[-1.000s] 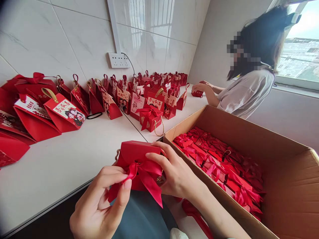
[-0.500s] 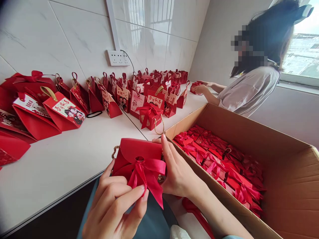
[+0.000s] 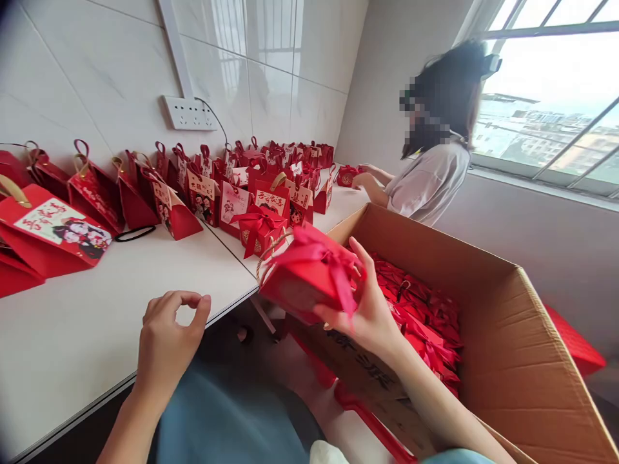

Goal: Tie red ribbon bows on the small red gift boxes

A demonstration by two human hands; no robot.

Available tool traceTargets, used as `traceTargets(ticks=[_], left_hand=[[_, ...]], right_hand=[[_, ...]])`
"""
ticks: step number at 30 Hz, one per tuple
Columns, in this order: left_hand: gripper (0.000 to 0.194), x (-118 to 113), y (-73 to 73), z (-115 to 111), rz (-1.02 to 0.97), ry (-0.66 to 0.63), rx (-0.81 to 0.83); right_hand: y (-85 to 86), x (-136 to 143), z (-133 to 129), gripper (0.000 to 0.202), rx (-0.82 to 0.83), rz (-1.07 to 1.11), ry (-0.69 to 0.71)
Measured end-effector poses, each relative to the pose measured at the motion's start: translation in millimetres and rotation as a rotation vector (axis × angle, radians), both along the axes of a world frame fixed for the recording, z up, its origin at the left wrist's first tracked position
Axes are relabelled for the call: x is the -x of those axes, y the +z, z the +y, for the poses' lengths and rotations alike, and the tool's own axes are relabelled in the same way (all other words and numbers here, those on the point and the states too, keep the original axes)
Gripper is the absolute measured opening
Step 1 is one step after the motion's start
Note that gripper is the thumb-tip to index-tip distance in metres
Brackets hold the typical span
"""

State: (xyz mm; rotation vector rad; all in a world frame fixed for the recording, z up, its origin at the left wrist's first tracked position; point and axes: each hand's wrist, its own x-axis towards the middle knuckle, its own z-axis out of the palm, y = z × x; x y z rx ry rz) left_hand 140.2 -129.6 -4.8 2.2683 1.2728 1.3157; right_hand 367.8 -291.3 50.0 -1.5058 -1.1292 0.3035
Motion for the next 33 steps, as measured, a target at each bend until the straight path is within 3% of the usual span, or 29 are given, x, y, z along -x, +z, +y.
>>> traceTargets(ticks=[3,5,9,13,18,22,25,27,30,33], left_hand=[[0.023,-4,-21.9,17,0.178,-0.018,-0.084],[0.027,-4,-32.6,24,0.307,-0.024,-0.13],[0.032,-2,-37.5,28,0.467,-0.017,-0.152],[0.035,-1,-33.5,26,0.486,-0.014,-0.155],[0.038,-3,-32.8,25,0.494,-0.005,-0.144],[0.038,-2,-32.1,24,0.503,-0.011,-0.114],[0.038,-1,-31.1,23,0.518,-0.008,-0.134],[0.038,-2,-30.3,23,0.522,-0.01,-0.154],[0.039,-2,-29.1,23,0.522,-0.019,-0.152],[0.041,-2,-27.6,23,0.523,-0.029,-0.131]], right_hand=[[10.1,-12,-3,0.062,0.02,0.528,0.057],[14.5,-18,-5,0.051,0.02,0.703,0.127],[14.8,-27,-6,0.059,-0.04,0.631,0.261],[11.2,-30,-7,0.068,0.02,0.48,0.312],[8.4,-28,-8,0.061,0.044,0.506,0.254],[8.1,-36,-13,0.054,0.052,0.536,0.113],[8.5,-58,-20,0.049,0.027,0.332,-0.067],[6.7,-80,-26,0.065,0.042,0.045,-0.184],[-2.8,-119,-35,0.085,0.199,-0.375,-0.318],[-18.6,-154,-48,0.085,0.391,-0.544,-0.411]])
